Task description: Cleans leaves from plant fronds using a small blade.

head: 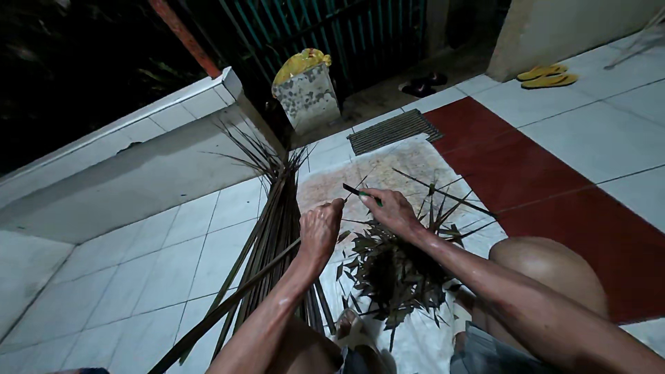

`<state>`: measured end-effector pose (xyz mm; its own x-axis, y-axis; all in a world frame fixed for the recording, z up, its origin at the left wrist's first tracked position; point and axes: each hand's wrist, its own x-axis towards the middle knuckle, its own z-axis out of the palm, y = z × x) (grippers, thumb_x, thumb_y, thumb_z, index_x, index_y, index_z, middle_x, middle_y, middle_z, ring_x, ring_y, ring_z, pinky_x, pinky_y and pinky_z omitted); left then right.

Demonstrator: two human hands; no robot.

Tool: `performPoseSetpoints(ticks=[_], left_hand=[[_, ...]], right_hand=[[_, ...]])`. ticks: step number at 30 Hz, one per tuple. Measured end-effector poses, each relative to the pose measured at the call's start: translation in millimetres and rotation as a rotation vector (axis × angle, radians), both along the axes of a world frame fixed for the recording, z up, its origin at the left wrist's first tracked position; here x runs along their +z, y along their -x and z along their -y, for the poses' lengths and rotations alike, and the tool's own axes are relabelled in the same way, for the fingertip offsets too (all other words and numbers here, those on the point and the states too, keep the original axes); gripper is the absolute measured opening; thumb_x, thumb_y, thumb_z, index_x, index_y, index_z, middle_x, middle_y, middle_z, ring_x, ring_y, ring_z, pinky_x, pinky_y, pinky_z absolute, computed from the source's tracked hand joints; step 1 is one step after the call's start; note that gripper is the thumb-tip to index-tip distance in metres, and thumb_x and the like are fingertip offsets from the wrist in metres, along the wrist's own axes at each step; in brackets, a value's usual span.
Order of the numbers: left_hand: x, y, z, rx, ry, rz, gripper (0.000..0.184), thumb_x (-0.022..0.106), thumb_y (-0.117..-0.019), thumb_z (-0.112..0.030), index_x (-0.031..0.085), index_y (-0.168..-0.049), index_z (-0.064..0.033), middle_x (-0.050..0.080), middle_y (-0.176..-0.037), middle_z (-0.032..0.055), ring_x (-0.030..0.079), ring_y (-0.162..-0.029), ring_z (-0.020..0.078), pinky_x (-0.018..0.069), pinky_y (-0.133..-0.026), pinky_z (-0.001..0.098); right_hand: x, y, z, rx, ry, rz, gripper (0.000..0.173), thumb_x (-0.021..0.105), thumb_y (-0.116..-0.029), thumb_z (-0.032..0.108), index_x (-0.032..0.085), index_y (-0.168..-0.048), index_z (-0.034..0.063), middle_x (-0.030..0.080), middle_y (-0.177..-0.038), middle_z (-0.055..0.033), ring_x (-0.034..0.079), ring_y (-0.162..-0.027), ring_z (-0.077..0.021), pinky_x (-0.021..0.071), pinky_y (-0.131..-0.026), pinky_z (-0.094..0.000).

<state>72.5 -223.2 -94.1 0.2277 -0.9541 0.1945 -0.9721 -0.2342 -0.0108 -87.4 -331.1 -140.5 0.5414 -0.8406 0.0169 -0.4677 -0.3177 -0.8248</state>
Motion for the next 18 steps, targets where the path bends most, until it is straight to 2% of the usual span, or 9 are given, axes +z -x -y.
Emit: performPoseSetpoints(ticks=[8, 11, 13, 15, 17, 18], left_hand=[[-1, 2, 0, -0.017, 0.014, 0.001, 0.027, 0.051, -0.1070, -0.030, 0.075, -0.115, -0.0217, 0.074, -0.083, 0.0117, 0.073, -0.075, 0.0340, 0.0550, -0.063, 0.0528], [1, 3, -2, -0.016, -0.002, -0.004, 0.027, 0.051, -0.1069, -0.030, 0.075, -0.116, -0.0221, 0.074, -0.084, 0.0115, 0.073, -0.077, 0.0338, 0.0550, -0.065, 0.0528], [5, 1, -3, 0.013, -0.029, -0.055, 0.029, 0.050, -0.1076, -0.032, 0.075, -0.119, -0.0232, 0.075, -0.087, 0.0111, 0.073, -0.081, 0.0330, 0.0551, -0.068, 0.0536], [7, -7, -3, 0.041, -0.057, -0.183, 0.031, 0.049, -0.1081, -0.035, 0.074, -0.121, -0.0242, 0.075, -0.088, 0.0075, 0.073, -0.082, 0.0278, 0.0556, -0.074, 0.0523], [5, -20, -2, 0.011, -0.037, -0.352, 0.030, 0.052, -0.1075, -0.036, 0.075, -0.121, -0.0227, 0.075, -0.084, 0.0014, 0.071, -0.076, 0.0183, 0.0580, -0.076, 0.0456], [4, -25, -3, -0.015, -0.027, -0.445, 0.030, 0.054, -0.1074, -0.036, 0.076, -0.120, -0.0206, 0.074, -0.080, -0.0011, 0.069, -0.071, 0.0138, 0.0581, -0.073, 0.0408]], right_hand=[[-5, 2, 16, -0.096, -0.001, -0.010, 0.035, 0.051, -0.1073, 0.042, 0.070, -0.131, 0.0260, 0.072, -0.098, -0.0107, 0.067, -0.088, -0.0307, 0.0521, -0.077, -0.0571], [-10, 5, 30, -0.190, -0.026, -0.028, 0.034, 0.050, -0.1076, 0.038, 0.070, -0.132, 0.0238, 0.073, -0.108, -0.0138, 0.068, -0.099, -0.0360, 0.0521, -0.083, -0.0622], [-10, 11, 39, -0.247, -0.028, 0.010, 0.037, 0.049, -0.1083, 0.038, 0.068, -0.135, 0.0212, 0.072, -0.112, -0.0166, 0.068, -0.101, -0.0395, 0.0511, -0.084, -0.0643], [-9, 15, 40, -0.244, 0.018, 0.065, 0.038, 0.049, -0.1085, 0.040, 0.067, -0.136, 0.0215, 0.072, -0.108, -0.0158, 0.068, -0.096, -0.0374, 0.0517, -0.082, -0.0626], [-11, 14, 33, -0.184, 0.073, 0.129, 0.038, 0.050, -0.1079, 0.040, 0.067, -0.136, 0.0212, 0.072, -0.100, -0.0140, 0.068, -0.085, -0.0323, 0.0536, -0.076, -0.0581], [-12, 14, 26, -0.130, 0.095, 0.162, 0.038, 0.051, -0.1077, 0.040, 0.067, -0.136, 0.0199, 0.072, -0.096, -0.0138, 0.067, -0.079, -0.0303, 0.0544, -0.073, -0.0564]])
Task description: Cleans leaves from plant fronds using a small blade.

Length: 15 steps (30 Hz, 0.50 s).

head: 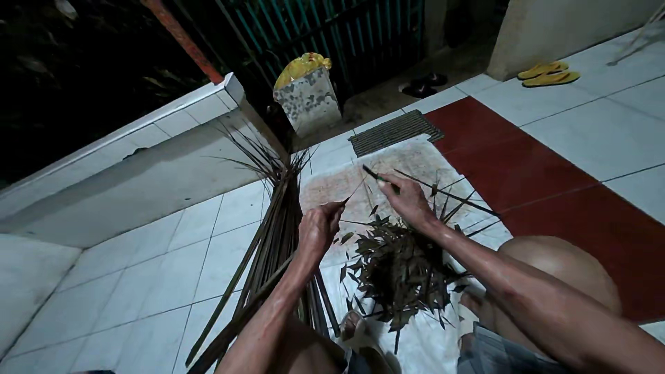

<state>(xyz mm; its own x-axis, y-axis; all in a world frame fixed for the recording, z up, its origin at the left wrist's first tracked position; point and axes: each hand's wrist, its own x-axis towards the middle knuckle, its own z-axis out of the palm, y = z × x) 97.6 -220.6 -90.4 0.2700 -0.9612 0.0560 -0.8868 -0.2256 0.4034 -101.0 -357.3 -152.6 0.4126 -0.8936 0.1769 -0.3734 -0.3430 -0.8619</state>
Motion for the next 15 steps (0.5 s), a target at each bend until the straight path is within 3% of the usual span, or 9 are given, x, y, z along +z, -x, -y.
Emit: performPoseSetpoints(ticks=[1, 5, 9, 15], left_hand=[[-1, -3, 0, -0.021, 0.011, -0.078, 0.029, 0.054, -0.1073, -0.035, 0.076, -0.119, -0.0187, 0.073, -0.077, -0.0029, 0.067, -0.066, 0.0104, 0.0579, -0.070, 0.0365], [-1, -7, 2, -0.060, -0.002, -0.301, 0.030, 0.055, -0.1080, -0.033, 0.075, -0.116, -0.0142, 0.071, -0.071, -0.0024, 0.060, -0.051, 0.0078, 0.0515, -0.051, 0.0270], [-1, -8, 1, -0.061, -0.013, -0.336, 0.030, 0.054, -0.1081, -0.034, 0.075, -0.117, -0.0147, 0.071, -0.072, -0.0017, 0.059, -0.049, 0.0081, 0.0498, -0.048, 0.0264], [0, -9, 0, -0.050, -0.019, -0.372, 0.031, 0.055, -0.1081, -0.034, 0.075, -0.119, -0.0147, 0.071, -0.071, -0.0005, 0.058, -0.048, 0.0089, 0.0487, -0.045, 0.0257]], right_hand=[[-2, -1, -7, 0.055, 0.024, 0.013, 0.037, 0.053, -0.1072, 0.039, 0.068, -0.135, 0.0198, 0.071, -0.093, -0.0122, 0.067, -0.076, -0.0278, 0.0556, -0.071, -0.0544], [-6, -10, -24, 0.229, 0.001, -0.012, 0.037, 0.054, -0.1058, 0.043, 0.069, -0.135, 0.0248, 0.073, -0.099, -0.0082, 0.069, -0.086, -0.0241, 0.0554, -0.081, -0.0519], [-5, -12, -23, 0.227, -0.016, -0.047, 0.038, 0.052, -0.1062, 0.046, 0.068, -0.135, 0.0281, 0.073, -0.100, -0.0071, 0.069, -0.089, -0.0241, 0.0547, -0.082, -0.0518], [-8, -15, -13, 0.145, -0.017, -0.026, 0.036, 0.053, -0.1060, 0.045, 0.069, -0.134, 0.0291, 0.073, -0.095, -0.0062, 0.068, -0.082, -0.0231, 0.0553, -0.077, -0.0518]])
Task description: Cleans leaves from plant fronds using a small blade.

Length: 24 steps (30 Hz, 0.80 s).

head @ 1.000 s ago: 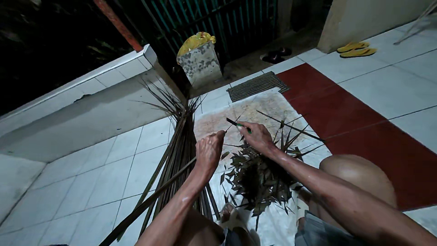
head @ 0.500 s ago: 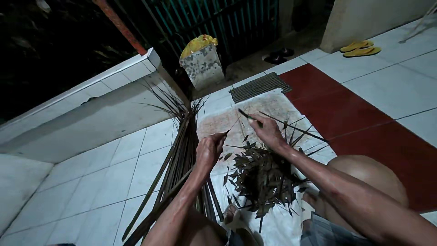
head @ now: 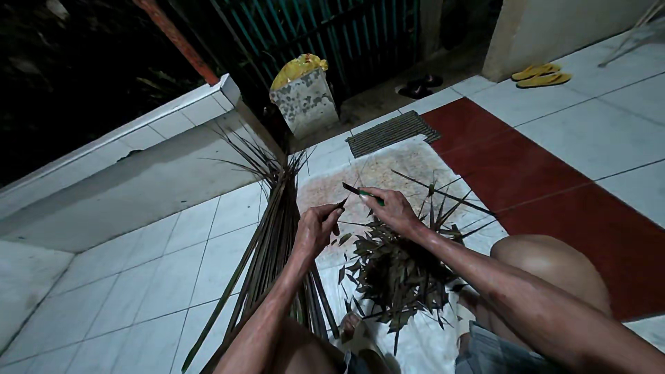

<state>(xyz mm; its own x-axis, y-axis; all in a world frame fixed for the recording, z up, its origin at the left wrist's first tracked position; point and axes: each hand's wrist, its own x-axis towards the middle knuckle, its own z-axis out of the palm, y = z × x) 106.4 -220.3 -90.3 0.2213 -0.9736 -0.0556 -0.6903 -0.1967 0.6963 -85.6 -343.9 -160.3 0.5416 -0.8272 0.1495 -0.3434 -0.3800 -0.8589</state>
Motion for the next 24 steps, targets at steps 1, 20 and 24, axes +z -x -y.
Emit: performPoseSetpoints(ticks=[1, 20, 24], left_hand=[[0, 0, 0, -0.003, -0.003, -0.003, 0.031, 0.055, -0.1082, -0.034, 0.075, -0.119, -0.0145, 0.071, -0.071, -0.0004, 0.058, -0.048, 0.0089, 0.0489, -0.045, 0.0257], [1, 6, 2, -0.023, -0.035, -0.179, 0.032, 0.055, -0.1079, -0.034, 0.074, -0.119, -0.0113, 0.073, -0.078, 0.0041, 0.062, -0.050, 0.0124, 0.0505, -0.044, 0.0256], [2, 7, 2, -0.021, -0.069, -0.284, 0.035, 0.055, -0.1075, -0.038, 0.069, -0.118, -0.0085, 0.074, -0.080, 0.0082, 0.067, -0.054, 0.0190, 0.0551, -0.043, 0.0308]], right_hand=[[0, 0, 3, -0.009, -0.006, 0.007, 0.036, 0.053, -0.1061, 0.045, 0.069, -0.134, 0.0289, 0.073, -0.094, -0.0065, 0.068, -0.081, -0.0236, 0.0550, -0.076, -0.0522], [4, -6, -3, 0.265, -0.393, 0.398, 0.034, 0.056, -0.1069, 0.033, 0.062, -0.133, 0.0126, 0.059, -0.076, -0.0022, 0.048, -0.056, -0.0080, 0.0410, -0.051, -0.0233], [15, -7, 1, 0.211, -0.346, 0.418, 0.031, 0.056, -0.1070, 0.034, 0.065, -0.126, 0.0119, 0.059, -0.076, -0.0024, 0.048, -0.056, -0.0093, 0.0415, -0.051, -0.0241]])
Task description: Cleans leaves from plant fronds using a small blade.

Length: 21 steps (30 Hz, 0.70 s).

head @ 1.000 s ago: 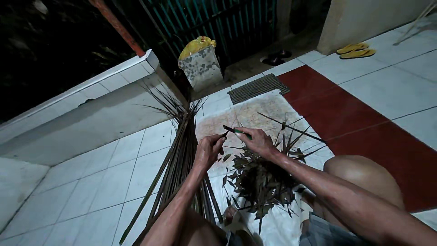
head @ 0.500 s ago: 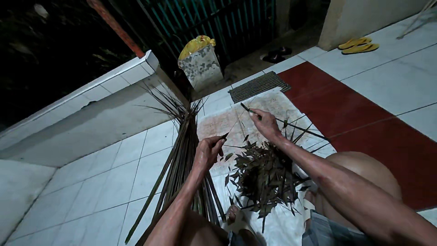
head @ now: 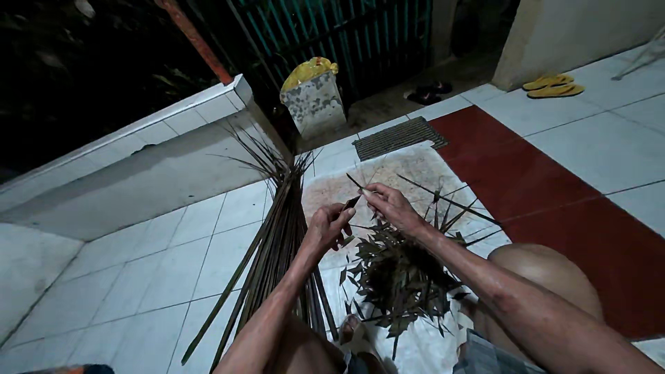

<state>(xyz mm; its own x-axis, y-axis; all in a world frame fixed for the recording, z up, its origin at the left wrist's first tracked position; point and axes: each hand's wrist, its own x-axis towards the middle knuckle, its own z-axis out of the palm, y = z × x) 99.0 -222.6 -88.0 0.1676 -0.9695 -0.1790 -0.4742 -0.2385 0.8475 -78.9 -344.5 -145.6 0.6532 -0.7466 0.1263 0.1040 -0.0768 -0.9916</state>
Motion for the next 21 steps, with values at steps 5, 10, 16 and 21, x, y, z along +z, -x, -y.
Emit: performPoseSetpoints(ticks=[5, 10, 16, 21], left_hand=[[-7, -14, -6, -0.085, -0.040, -0.064, 0.033, 0.056, -0.1077, -0.033, 0.067, -0.117, -0.0034, 0.074, -0.087, 0.0090, 0.070, -0.062, 0.0201, 0.0604, -0.053, 0.0331], [-14, -20, -3, -0.002, 0.031, -0.031, 0.027, 0.059, -0.1062, -0.027, 0.072, -0.105, -0.0034, 0.074, -0.078, 0.0062, 0.057, -0.048, 0.0104, 0.0437, -0.043, 0.0234], [-16, -21, 4, 0.069, 0.101, 0.560, 0.027, 0.058, -0.1055, -0.030, 0.077, -0.102, -0.0113, 0.072, -0.076, -0.0004, 0.067, -0.066, 0.0107, 0.0576, -0.070, 0.0350], [-10, -4, 6, 0.082, 0.069, 0.810, 0.027, 0.055, -0.1058, -0.030, 0.077, -0.108, -0.0143, 0.074, -0.085, 0.0093, 0.072, -0.081, 0.0273, 0.0564, -0.077, 0.0511]], right_hand=[[6, 15, 9, -0.080, 0.035, -0.003, 0.031, 0.054, -0.1075, 0.036, 0.063, -0.129, 0.0159, 0.058, -0.076, -0.0028, 0.045, -0.054, -0.0103, 0.0383, -0.049, -0.0244], [-1, 13, 8, -0.194, 0.157, -0.181, 0.035, 0.053, -0.1077, 0.038, 0.065, -0.128, 0.0116, 0.061, -0.076, -0.0068, 0.052, -0.056, -0.0171, 0.0461, -0.052, -0.0341], [0, 3, -18, -0.066, 0.260, -0.301, 0.035, 0.053, -0.1075, 0.037, 0.067, -0.131, 0.0159, 0.068, -0.086, -0.0076, 0.063, -0.071, -0.0187, 0.0545, -0.070, -0.0421], [0, 0, -29, 0.020, 0.266, -0.352, 0.039, 0.049, -0.1081, 0.042, 0.068, -0.132, 0.0177, 0.069, -0.092, -0.0072, 0.065, -0.079, -0.0180, 0.0541, -0.077, -0.0410]])
